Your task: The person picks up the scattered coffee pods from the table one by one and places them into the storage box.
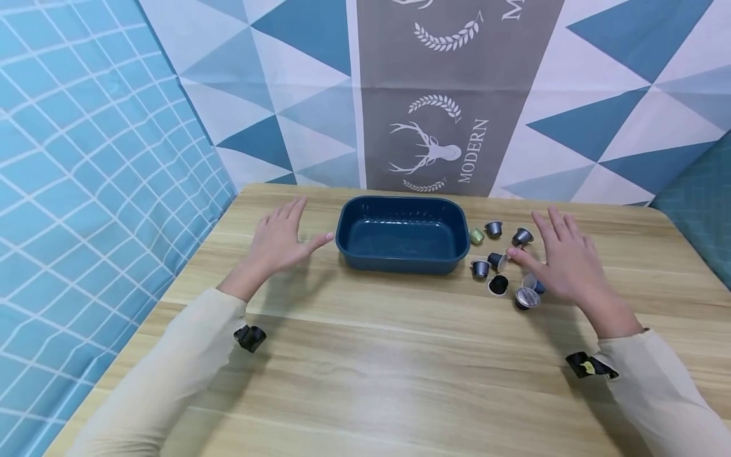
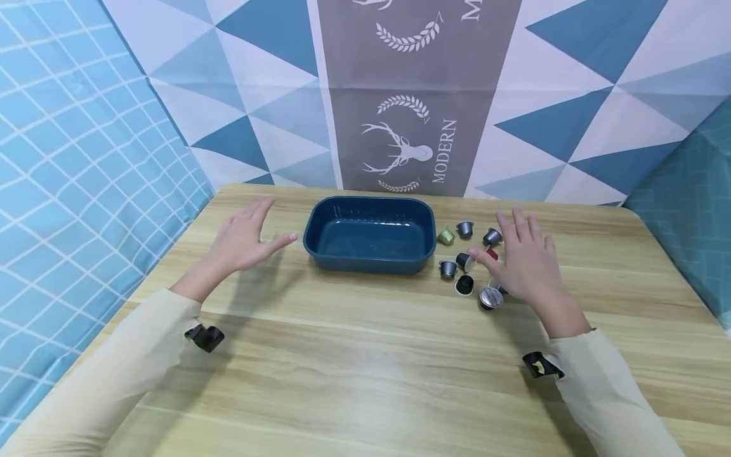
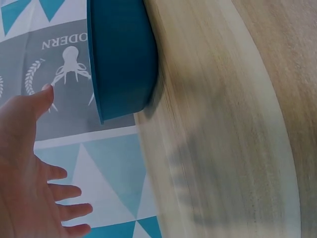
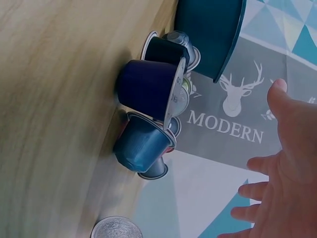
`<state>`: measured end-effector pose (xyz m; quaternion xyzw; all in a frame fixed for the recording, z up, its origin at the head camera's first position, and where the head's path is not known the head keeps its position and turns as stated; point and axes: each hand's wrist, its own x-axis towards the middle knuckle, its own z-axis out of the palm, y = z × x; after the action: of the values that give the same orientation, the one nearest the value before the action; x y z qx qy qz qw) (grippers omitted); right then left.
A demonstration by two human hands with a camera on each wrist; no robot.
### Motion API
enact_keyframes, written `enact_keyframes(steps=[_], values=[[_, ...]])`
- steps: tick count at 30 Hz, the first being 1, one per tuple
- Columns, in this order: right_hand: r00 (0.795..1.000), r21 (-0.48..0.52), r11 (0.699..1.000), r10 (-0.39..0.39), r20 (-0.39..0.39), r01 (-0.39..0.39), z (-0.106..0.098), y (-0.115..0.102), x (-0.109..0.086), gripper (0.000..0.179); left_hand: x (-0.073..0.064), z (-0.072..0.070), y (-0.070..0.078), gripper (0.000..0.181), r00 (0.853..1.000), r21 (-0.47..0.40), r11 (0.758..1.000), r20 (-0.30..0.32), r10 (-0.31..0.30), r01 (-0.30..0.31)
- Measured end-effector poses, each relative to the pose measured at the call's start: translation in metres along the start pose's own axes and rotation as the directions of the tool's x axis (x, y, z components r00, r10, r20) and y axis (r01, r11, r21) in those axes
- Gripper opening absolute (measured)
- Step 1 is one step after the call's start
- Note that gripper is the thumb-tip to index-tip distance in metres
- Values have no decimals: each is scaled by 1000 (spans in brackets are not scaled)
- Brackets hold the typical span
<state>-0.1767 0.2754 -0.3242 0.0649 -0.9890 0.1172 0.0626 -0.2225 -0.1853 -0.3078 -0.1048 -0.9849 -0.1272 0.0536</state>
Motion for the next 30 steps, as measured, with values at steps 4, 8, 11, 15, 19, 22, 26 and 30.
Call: enact_keyframes(steps=[4,8,11,15,19,22,26,30], values=[[1000,7,1000,-6,7,6,-3,-1,-1,90,6,2,2,89,1000,-24,1000,25,5,-4],[1000,11,1000,-12,10,12,-6,-1,-2,90,11,1,6,87,998,-30,1000,58,0,2],[1000,9,1000,-15,19,15,-7,-1,-1,90,15,0,8,85,996,-40,999,83,-11,14],[999,11,1000,-15,29,15,-9,0,0,90,18,-2,11,82,995,-54,999,102,-2,8],[999,9,1000,-14,35,14,-10,0,1,91,21,-2,13,79,993,-76,997,117,13,-4],[999,12,1000,-18,43,18,-11,0,2,91,22,-2,14,77,992,-98,995,128,17,-4],[998,29,999,-30,57,28,-12,-1,3,90,24,0,14,74,990,-136,991,142,19,1],[997,49,998,-34,66,31,-12,-2,3,88,25,0,15,72,987,-186,982,159,10,20]])
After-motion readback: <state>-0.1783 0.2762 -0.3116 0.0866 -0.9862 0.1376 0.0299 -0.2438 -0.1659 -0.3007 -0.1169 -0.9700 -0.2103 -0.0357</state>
